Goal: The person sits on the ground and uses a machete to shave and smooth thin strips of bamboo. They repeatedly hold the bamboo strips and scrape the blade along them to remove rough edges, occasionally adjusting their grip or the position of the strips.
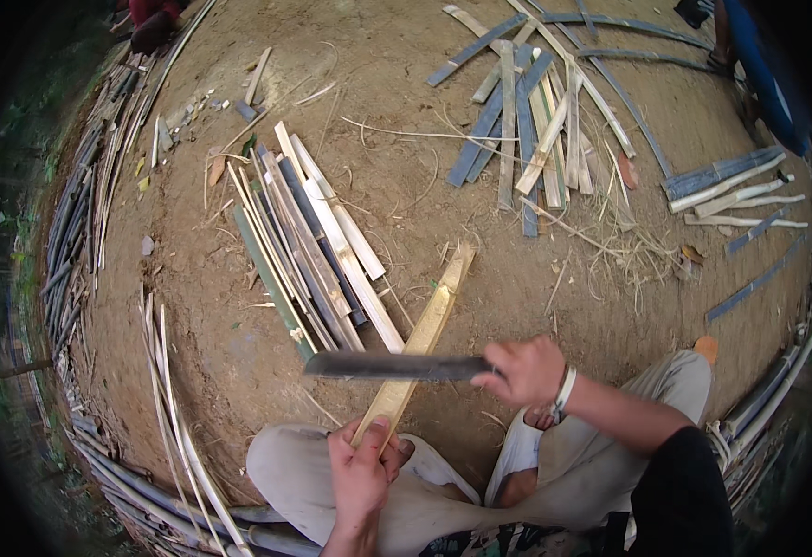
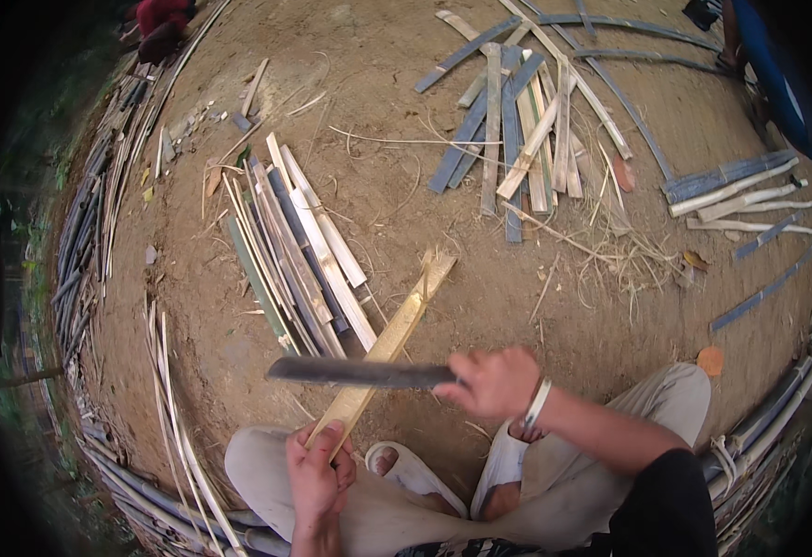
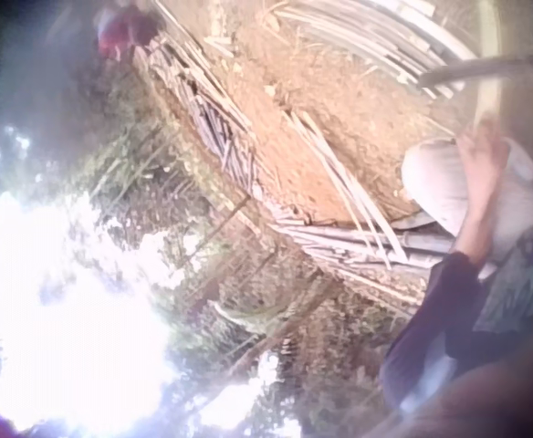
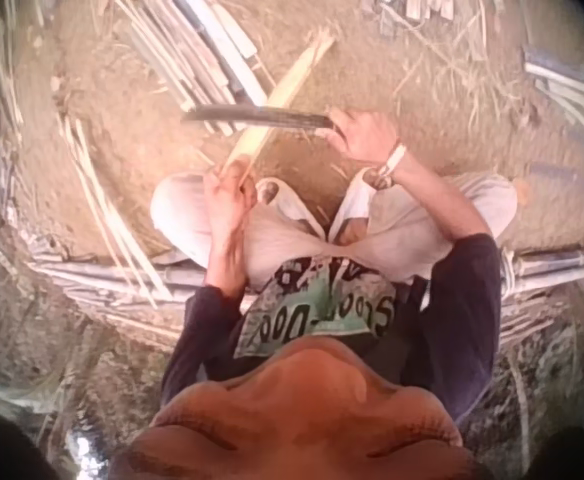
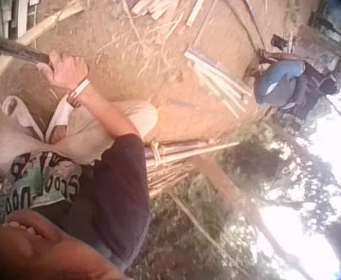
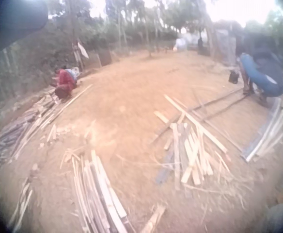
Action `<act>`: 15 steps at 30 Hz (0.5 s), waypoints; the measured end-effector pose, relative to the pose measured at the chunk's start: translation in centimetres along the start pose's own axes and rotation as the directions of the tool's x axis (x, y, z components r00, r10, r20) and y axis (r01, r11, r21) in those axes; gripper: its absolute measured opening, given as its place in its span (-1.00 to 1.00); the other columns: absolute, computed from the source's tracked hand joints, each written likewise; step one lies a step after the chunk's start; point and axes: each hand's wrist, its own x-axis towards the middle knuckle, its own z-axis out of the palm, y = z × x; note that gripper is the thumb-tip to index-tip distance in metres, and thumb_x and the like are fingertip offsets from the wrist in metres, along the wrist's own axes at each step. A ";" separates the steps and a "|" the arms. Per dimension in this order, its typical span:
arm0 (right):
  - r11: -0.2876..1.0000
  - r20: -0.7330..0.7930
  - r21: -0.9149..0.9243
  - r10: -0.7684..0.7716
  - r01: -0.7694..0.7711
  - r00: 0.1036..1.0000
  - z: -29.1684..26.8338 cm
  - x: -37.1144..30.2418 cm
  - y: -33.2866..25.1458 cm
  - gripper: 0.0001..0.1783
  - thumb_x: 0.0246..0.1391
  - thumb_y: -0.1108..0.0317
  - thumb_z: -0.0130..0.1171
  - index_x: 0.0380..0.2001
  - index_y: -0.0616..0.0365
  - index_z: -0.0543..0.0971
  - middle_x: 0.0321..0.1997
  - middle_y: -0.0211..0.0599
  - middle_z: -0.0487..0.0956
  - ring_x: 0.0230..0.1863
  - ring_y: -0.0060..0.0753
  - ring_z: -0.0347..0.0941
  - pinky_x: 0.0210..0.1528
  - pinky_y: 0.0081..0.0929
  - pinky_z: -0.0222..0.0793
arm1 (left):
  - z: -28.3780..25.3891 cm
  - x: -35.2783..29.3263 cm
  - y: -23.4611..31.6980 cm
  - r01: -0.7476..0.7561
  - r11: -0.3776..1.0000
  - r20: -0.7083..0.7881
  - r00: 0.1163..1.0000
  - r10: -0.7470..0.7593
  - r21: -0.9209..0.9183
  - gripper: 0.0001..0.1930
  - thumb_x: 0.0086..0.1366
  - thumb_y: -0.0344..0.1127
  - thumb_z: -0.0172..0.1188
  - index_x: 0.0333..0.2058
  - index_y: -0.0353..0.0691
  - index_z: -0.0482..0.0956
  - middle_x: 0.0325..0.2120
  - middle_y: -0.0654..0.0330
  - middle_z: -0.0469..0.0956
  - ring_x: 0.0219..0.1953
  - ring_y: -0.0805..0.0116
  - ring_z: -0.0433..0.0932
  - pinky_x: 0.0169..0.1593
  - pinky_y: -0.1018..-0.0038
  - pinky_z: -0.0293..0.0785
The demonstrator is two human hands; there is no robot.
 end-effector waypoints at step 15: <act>0.936 0.061 0.173 0.300 -0.306 0.952 0.5 1.8 3.2 -0.47 0.26 -0.12 -0.12 -0.39 0.16 0.50 -0.68 0.01 0.50 -0.56 0.17 0.51 -0.46 -0.01 0.43 | -0.3 0.2 -0.4 -0.020 1.000 -0.033 0.999 0.020 0.010 -0.69 0.29 -0.32 0.08 -0.63 -0.33 0.42 -0.92 0.30 0.21 -0.91 0.53 0.09 -0.79 0.54 -0.04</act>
